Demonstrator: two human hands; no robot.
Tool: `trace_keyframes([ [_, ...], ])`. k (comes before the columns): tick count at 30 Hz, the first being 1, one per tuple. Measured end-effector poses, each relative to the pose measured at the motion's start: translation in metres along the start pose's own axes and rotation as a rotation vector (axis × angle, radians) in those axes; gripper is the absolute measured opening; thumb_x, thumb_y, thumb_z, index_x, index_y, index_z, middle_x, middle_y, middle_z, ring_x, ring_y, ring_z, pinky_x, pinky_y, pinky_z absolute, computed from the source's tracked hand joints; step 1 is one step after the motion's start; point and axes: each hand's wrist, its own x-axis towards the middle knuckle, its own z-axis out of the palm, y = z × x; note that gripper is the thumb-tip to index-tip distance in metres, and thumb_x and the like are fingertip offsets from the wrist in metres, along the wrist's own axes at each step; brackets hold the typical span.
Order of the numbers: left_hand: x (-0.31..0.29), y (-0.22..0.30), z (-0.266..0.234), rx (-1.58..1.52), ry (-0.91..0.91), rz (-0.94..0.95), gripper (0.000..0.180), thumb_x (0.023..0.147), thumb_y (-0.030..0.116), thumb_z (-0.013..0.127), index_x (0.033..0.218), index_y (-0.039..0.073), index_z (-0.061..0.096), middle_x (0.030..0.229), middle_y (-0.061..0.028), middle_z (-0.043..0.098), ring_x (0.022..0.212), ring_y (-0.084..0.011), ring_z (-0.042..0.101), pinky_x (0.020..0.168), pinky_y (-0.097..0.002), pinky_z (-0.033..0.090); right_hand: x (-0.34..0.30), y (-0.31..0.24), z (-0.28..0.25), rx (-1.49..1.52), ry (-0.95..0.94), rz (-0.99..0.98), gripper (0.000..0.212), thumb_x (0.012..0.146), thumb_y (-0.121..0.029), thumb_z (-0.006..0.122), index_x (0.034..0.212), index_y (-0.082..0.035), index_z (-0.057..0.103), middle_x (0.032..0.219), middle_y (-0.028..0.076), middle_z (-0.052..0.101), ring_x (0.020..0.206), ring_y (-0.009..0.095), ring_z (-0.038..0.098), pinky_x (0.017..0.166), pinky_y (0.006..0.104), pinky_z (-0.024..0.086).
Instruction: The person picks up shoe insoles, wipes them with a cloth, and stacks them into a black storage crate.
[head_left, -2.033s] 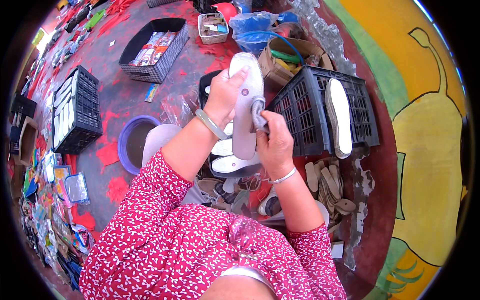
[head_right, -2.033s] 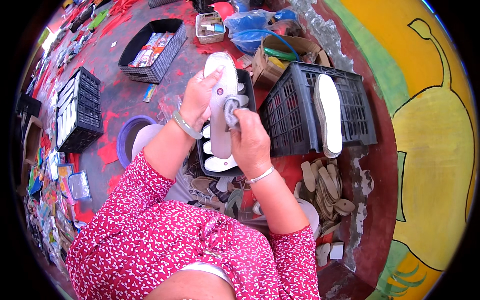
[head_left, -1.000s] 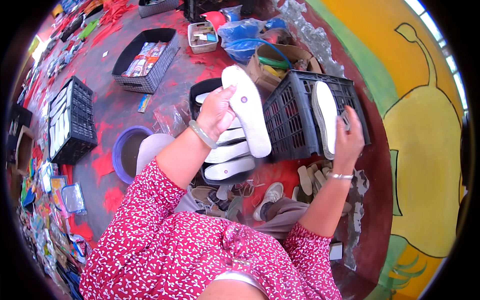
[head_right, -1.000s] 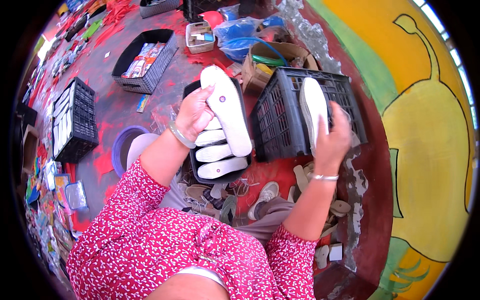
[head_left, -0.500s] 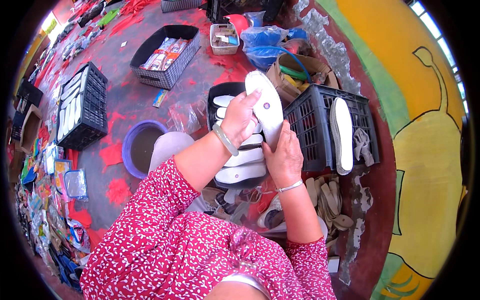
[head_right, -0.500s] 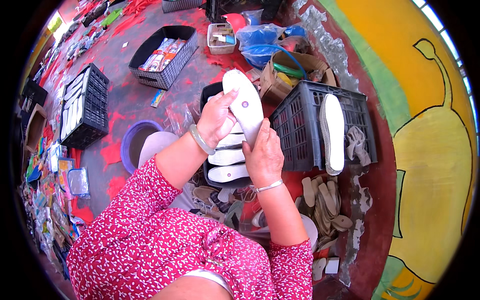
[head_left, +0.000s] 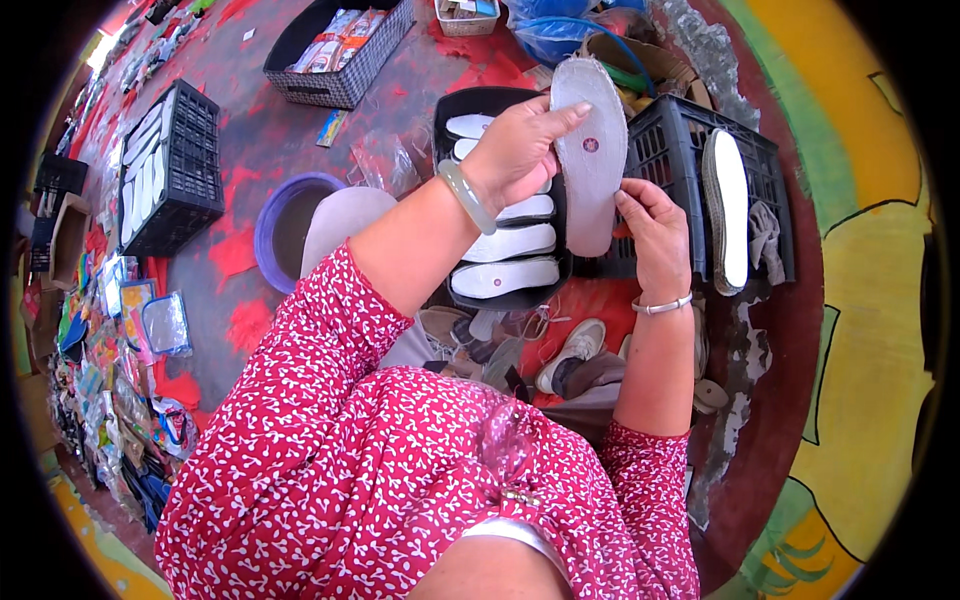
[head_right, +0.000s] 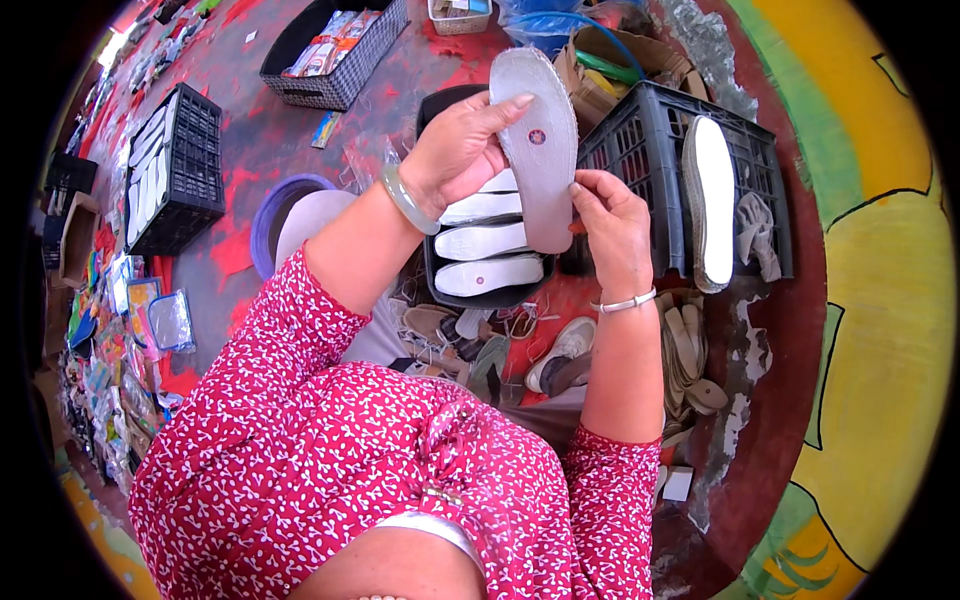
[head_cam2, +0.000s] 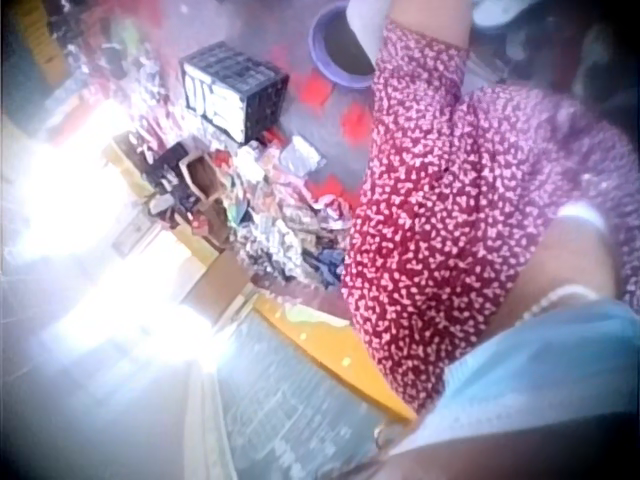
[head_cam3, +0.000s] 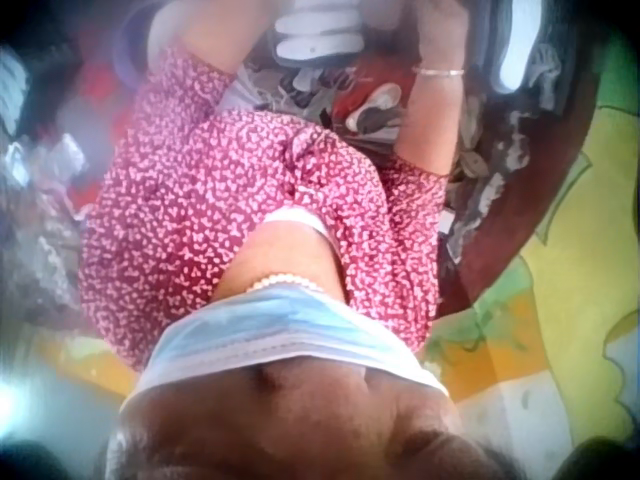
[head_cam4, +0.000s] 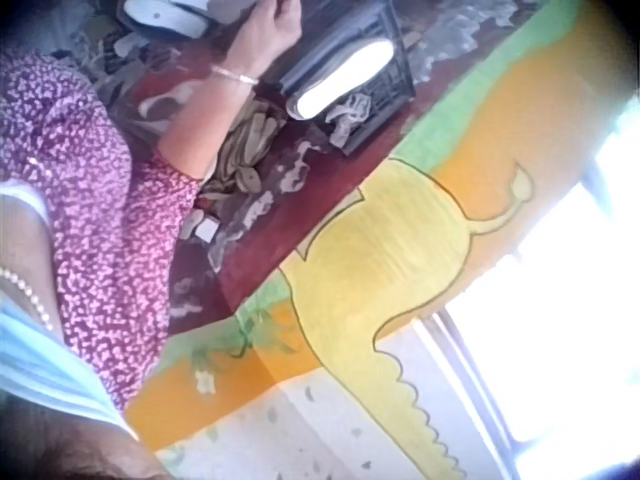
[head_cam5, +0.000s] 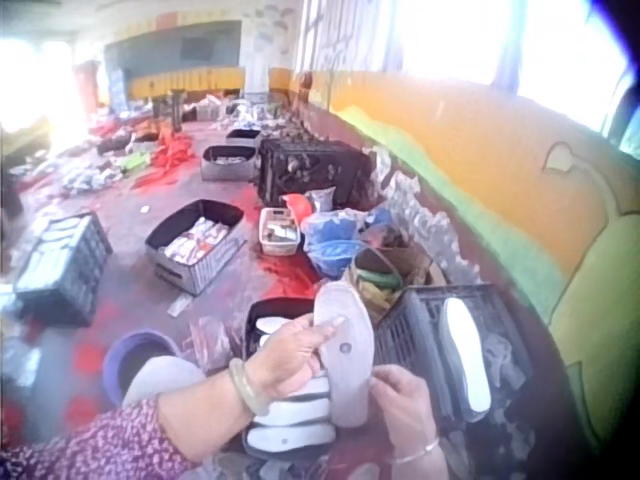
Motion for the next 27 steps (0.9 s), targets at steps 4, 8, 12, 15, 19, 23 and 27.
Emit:
trace_keyframes([
  [4, -0.003, -0.001, -0.006, 0.012, -0.008, -0.016, 0.028, 0.091, 0.016, 0.055, 0.114, 0.001, 0.053, 0.107, -0.008, 0.061, 0.098, -0.0184, 0.059, 0.088, -0.0368, 0.047, 0.0, 0.001, 0.008, 0.03, -0.034, 0.006, 0.016, 0.085, -0.006, 0.059, 0.099, 0.001, 0.063, 0.084, 0.0, 0.062, 0.068, 0.006, 0.054, 0.058, 0.0196, 0.045],
  [8, -0.007, 0.012, -0.009, 0.268, 0.123, 0.16, 0.034, 0.088, 0.02, 0.06, 0.118, 0.006, 0.052, 0.11, -0.0052, 0.059, 0.104, -0.0147, 0.054, 0.09, -0.0356, 0.042, 0.009, 0.016, 0.006, -0.043, -0.022, 0.008, 0.016, 0.082, -0.005, 0.06, 0.097, 0.0, 0.065, 0.084, 0.004, 0.065, 0.07, 0.011, 0.059, 0.062, 0.0234, 0.047],
  [12, -0.004, 0.042, -0.027, 0.414, 0.369, 0.404, 0.03, 0.088, 0.022, 0.058, 0.112, 0.006, 0.056, 0.108, -0.0049, 0.06, 0.1, -0.0118, 0.053, 0.085, -0.0307, 0.04, 0.026, 0.075, -0.001, -0.794, -0.157, -0.188, 0.018, 0.075, -0.012, 0.059, 0.09, -0.007, 0.067, 0.092, 0.015, 0.064, 0.082, 0.031, 0.062, 0.073, 0.0357, 0.049],
  [15, -0.005, 0.043, -0.036, 0.378, 0.312, 0.374, 0.023, 0.087, 0.021, 0.058, 0.105, 0.006, 0.06, 0.102, -0.0037, 0.062, 0.096, -0.0117, 0.054, 0.082, -0.0286, 0.04, 0.032, 0.132, 0.019, -1.192, -0.377, -0.172, 0.017, 0.077, -0.016, 0.054, 0.087, -0.011, 0.068, 0.09, 0.014, 0.063, 0.086, 0.033, 0.06, 0.077, 0.0415, 0.049],
  [19, -0.011, 0.033, -0.035, 0.421, 0.267, 0.25, 0.021, 0.087, 0.021, 0.056, 0.101, 0.007, 0.062, 0.104, -0.0045, 0.063, 0.102, -0.0139, 0.053, 0.088, -0.0313, 0.038, 0.033, 0.177, 0.061, -1.38, -0.618, -0.001, 0.024, 0.079, -0.01, 0.05, 0.096, -0.011, 0.067, 0.099, 0.016, 0.064, 0.097, 0.033, 0.06, 0.085, 0.0406, 0.049],
  [23, -0.011, 0.03, -0.033, 0.455, 0.257, 0.211, 0.021, 0.087, 0.022, 0.056, 0.1, 0.007, 0.063, 0.103, -0.004, 0.063, 0.1, -0.0134, 0.053, 0.086, -0.0314, 0.038, 0.034, 0.202, 0.08, -1.432, -0.767, 0.099, 0.027, 0.08, -0.01, 0.049, 0.1, -0.008, 0.067, 0.105, 0.016, 0.063, 0.099, 0.033, 0.06, 0.086, 0.0397, 0.049],
  [27, -0.011, 0.029, -0.027, 0.472, 0.261, 0.147, 0.02, 0.087, 0.021, 0.056, 0.099, 0.006, 0.063, 0.101, -0.0036, 0.063, 0.1, -0.0133, 0.053, 0.087, -0.0316, 0.038, 0.043, 0.255, 0.082, -1.478, -0.941, 0.144, 0.029, 0.079, -0.009, 0.05, 0.103, -0.003, 0.065, 0.111, 0.019, 0.06, 0.103, 0.033, 0.059, 0.088, 0.038, 0.048],
])
